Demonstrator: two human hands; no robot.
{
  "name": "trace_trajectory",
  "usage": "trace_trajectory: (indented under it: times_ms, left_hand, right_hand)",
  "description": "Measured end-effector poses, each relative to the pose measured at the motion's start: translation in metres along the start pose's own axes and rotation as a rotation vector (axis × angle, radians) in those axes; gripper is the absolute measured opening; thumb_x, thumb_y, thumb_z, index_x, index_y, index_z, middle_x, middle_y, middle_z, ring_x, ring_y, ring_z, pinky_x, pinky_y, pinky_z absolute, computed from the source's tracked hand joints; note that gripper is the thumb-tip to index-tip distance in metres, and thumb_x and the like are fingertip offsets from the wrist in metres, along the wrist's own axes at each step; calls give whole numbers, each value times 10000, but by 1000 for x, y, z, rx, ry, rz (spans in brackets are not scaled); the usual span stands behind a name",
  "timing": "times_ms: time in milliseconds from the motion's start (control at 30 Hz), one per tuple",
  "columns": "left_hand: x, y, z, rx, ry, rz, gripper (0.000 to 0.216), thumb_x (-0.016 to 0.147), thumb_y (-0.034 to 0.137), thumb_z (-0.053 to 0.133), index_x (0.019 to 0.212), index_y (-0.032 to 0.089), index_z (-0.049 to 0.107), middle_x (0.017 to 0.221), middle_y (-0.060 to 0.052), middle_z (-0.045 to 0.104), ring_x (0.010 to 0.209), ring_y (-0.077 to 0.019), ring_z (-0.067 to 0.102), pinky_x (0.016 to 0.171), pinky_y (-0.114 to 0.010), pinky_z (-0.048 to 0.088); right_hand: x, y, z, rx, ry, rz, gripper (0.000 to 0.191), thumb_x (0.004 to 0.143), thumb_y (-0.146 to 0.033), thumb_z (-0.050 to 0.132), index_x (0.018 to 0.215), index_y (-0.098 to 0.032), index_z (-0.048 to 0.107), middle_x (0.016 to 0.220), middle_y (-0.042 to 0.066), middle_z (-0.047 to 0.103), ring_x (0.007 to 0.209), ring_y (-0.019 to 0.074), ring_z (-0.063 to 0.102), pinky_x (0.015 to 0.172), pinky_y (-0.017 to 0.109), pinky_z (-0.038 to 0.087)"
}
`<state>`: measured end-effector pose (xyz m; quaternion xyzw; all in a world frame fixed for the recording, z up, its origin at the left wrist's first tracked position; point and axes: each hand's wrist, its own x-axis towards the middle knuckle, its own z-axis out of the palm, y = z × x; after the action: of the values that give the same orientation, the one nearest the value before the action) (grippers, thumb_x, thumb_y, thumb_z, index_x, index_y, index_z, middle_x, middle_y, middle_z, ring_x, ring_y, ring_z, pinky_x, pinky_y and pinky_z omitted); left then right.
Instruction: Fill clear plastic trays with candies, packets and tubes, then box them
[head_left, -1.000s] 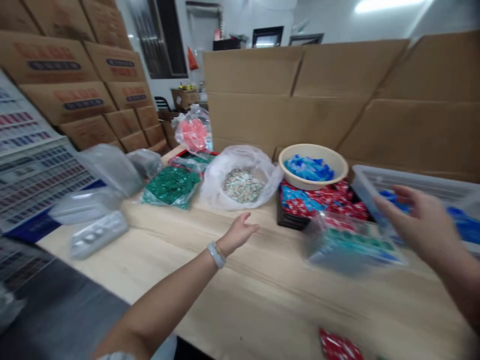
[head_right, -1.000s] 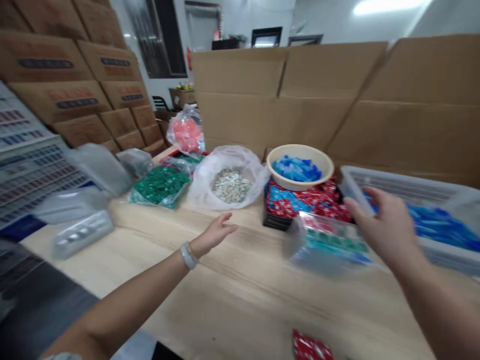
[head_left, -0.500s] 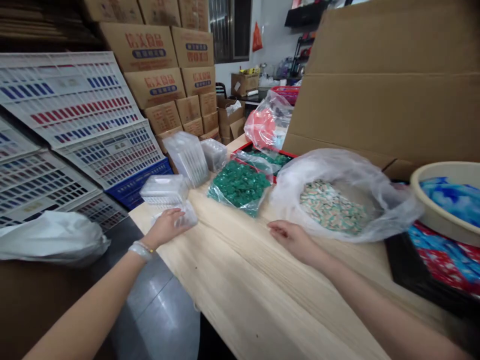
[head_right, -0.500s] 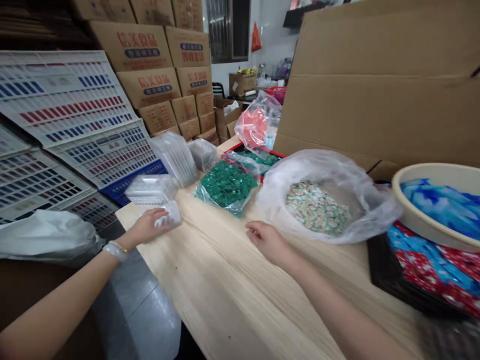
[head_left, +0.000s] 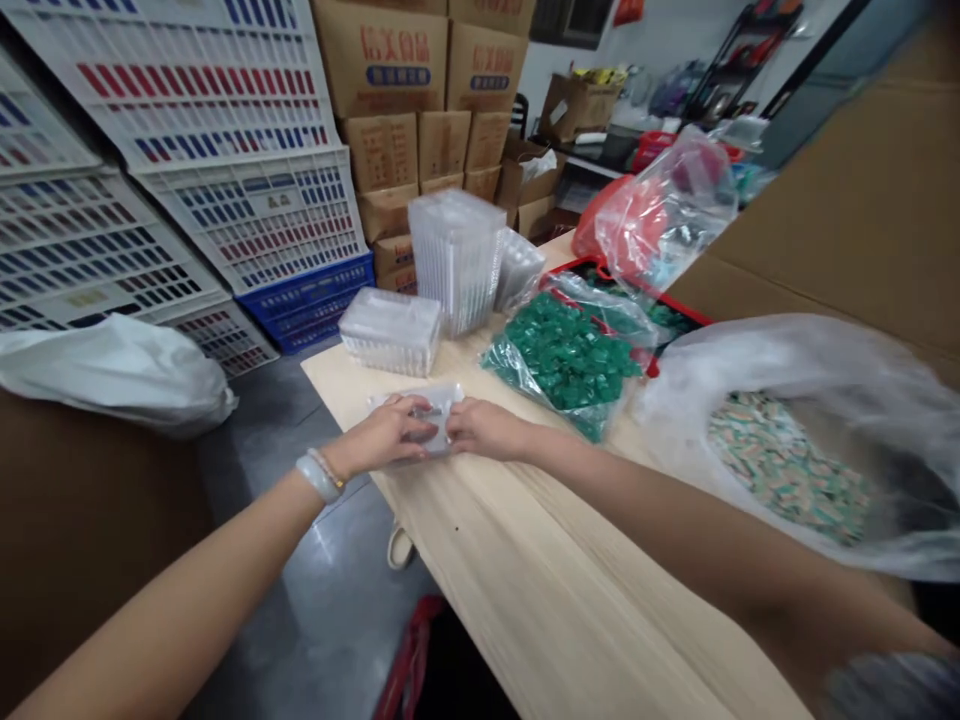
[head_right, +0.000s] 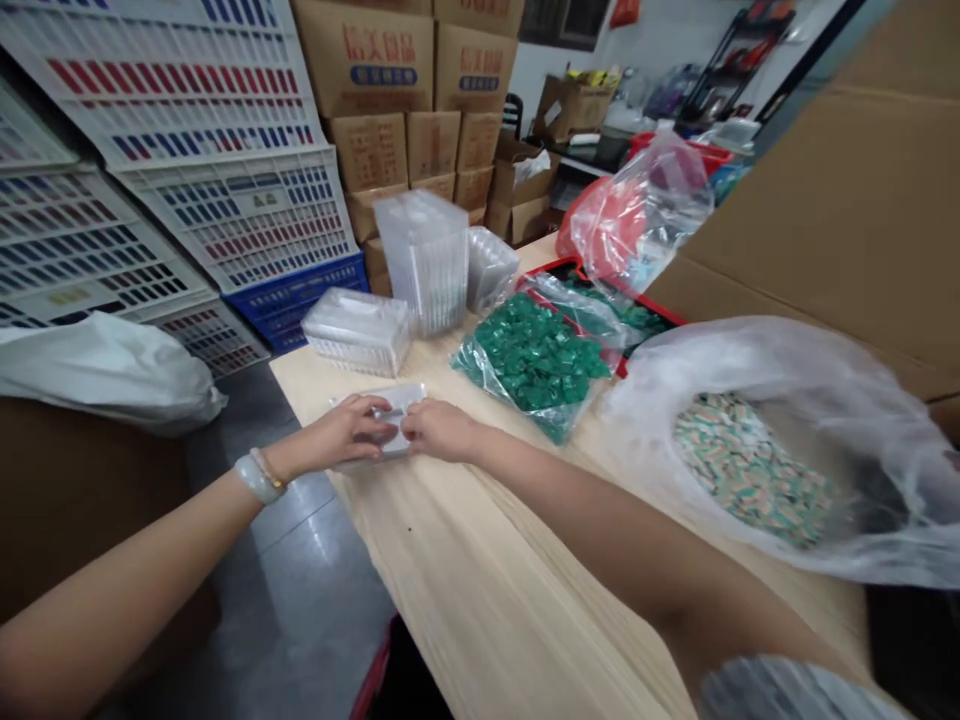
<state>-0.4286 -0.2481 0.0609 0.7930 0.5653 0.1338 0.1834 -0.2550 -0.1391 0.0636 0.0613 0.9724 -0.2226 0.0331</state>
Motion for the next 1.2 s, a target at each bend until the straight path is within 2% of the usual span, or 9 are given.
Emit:
trace_trajectory:
  times_ms: [233, 400, 733, 833, 933, 1000, 1067, 1133, 1200]
  left_hand:
    - [0, -8, -2, -38, -23, 33, 295, 775, 405, 500, 997, 250, 618, 1146, -73, 453, 1065, -227, 404, 936, -369, 303]
    - [1, -8, -2, -25, -30, 31, 265, 780, 368, 506, 989, 252, 621, 1149, -71, 442, 1036, -221, 415, 921, -368, 320]
    - [-4, 14, 10, 4, 96, -101, 167, 790, 225, 467, 896, 198, 594, 1163, -65, 475, 1059, -221, 421, 901, -385, 345]
    - [-5, 11, -1, -113, 54, -55, 212, 818, 255, 427, 906, 192, 610, 1142, -74, 505, 1080, -201, 436, 942, -361, 324]
    - [-14, 9, -27, -126, 150, -114, 375, 748, 414, 527, 1059, 209, 565, 1292, -81, 390, 1183, -259, 340, 985, -408, 264]
    - [-22, 8, -45, -142, 232, -186, 654, 664, 517, 577, 1232, 236, 415, 1376, -72, 268, 1236, -290, 259, 1000, -424, 228]
    - [-25, 5, -54, -183, 196, -202, 843, 618, 566, 587, 1323, 252, 249, 1395, -67, 231, 1251, -283, 240, 1007, -404, 220]
    - [-19, 0, -49, -176, 78, -155, 918, 584, 584, 603, 1340, 253, 201, 1401, -75, 221, 1263, -284, 215, 1015, -404, 192]
    - [-7, -8, -33, -111, -29, -108, 892, 551, 587, 626, 1310, 263, 288, 1408, -80, 203, 1279, -313, 147, 1020, -453, 127]
  right_hand:
    - [9, 9, -10, 232, -98, 23, 21, 685, -103, 603, 701, -117, 601, 728, 3, 515, 696, 104, 491, 691, 226, 375]
    - [12, 9, -14, 216, -145, 54, 45, 685, -104, 601, 729, -111, 606, 752, 9, 526, 701, 102, 502, 680, 213, 385]
    - [-1, -35, 1, -490, -209, -19, 203, 788, -97, 405, 885, -80, 583, 837, 144, 593, 746, 211, 574, 642, 326, 406]
    - [6, -41, -3, -542, -309, -74, 223, 791, -65, 376, 870, -85, 583, 819, 133, 598, 715, 202, 579, 546, 277, 395]
    - [9, -46, -34, -553, -301, -126, 220, 793, -68, 378, 884, -124, 571, 829, 94, 594, 676, 172, 563, 520, 258, 366]
    - [-6, -54, -58, -558, -204, -105, 211, 784, -69, 387, 886, -148, 555, 833, 82, 579, 660, 161, 539, 520, 263, 346]
    - [-43, -66, -68, -546, -119, -70, 187, 760, -71, 408, 840, -172, 545, 791, 72, 563, 646, 161, 508, 523, 276, 329]
    - [-96, -76, -57, -513, -114, -56, 143, 724, -86, 451, 749, -199, 534, 709, 55, 549, 599, 161, 478, 525, 295, 319]
    - [-148, -83, -29, -497, -209, -29, 133, 654, -93, 519, 709, -214, 534, 672, 39, 550, 572, 164, 474, 520, 304, 326]
